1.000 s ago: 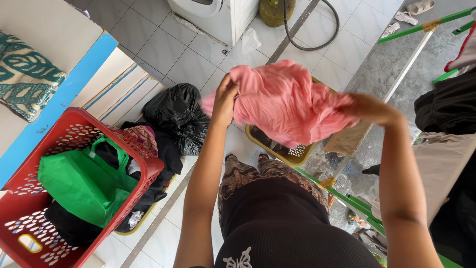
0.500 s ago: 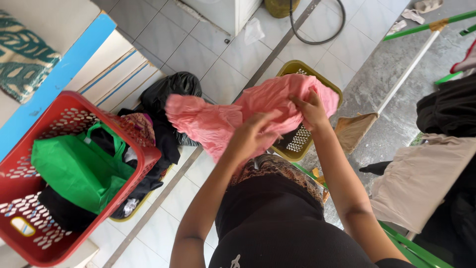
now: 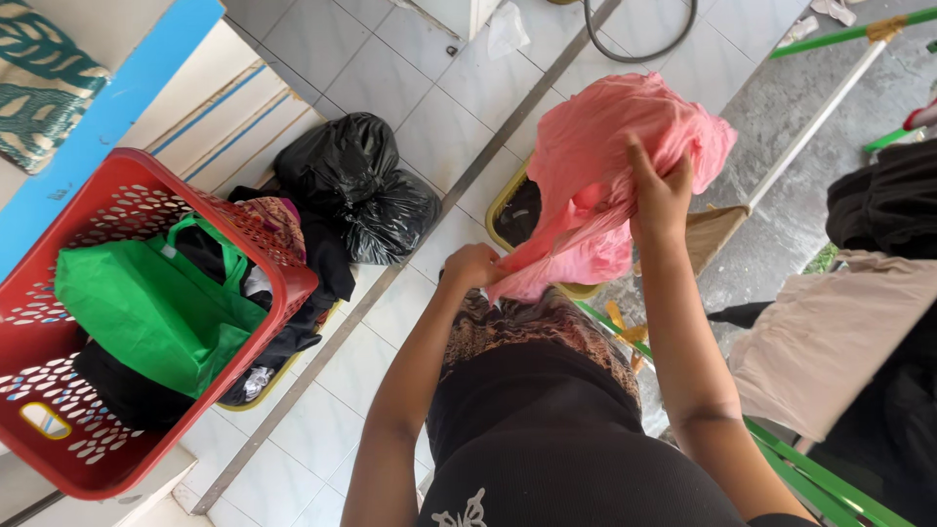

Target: The person takes clothes from a laundry basket, shakes them out, and hangs them on a drying rack using hangers. Items handled include jeans, a red top, and a pink dress. The person places each item on a hanger and hangs it on the rack.

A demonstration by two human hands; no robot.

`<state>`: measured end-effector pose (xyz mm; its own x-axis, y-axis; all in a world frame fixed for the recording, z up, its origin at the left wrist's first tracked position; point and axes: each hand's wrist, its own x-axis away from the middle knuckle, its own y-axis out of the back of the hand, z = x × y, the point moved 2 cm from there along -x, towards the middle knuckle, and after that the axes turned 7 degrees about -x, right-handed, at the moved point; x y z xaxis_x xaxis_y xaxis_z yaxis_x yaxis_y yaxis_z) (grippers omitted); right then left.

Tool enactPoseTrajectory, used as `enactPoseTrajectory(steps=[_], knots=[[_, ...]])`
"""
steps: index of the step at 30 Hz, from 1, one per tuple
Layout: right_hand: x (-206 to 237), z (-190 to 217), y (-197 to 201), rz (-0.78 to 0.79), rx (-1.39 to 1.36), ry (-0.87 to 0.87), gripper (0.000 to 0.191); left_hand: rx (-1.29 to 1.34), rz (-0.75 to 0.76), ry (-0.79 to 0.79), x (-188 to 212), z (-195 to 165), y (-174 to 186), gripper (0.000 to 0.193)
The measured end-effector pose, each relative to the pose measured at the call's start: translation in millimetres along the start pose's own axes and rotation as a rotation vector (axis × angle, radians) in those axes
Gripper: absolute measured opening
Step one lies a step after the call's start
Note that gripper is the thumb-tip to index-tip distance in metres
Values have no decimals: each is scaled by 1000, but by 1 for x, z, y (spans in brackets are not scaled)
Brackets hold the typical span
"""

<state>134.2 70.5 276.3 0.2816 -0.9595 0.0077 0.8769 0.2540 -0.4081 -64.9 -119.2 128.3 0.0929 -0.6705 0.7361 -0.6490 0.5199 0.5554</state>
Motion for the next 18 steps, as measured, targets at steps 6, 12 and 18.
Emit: enactPoseTrajectory(steps=[6, 12, 18], knots=[[4, 0, 22, 201, 1284, 408, 113, 207, -970, 99, 31, 5, 46, 23], [10, -22, 38, 45, 1762, -148, 79, 389, -1075, -191, 65, -2, 85, 56], [-22, -22, 33, 363, 1218, 136, 55, 240, -1193, -210, 68, 9, 111, 55]])
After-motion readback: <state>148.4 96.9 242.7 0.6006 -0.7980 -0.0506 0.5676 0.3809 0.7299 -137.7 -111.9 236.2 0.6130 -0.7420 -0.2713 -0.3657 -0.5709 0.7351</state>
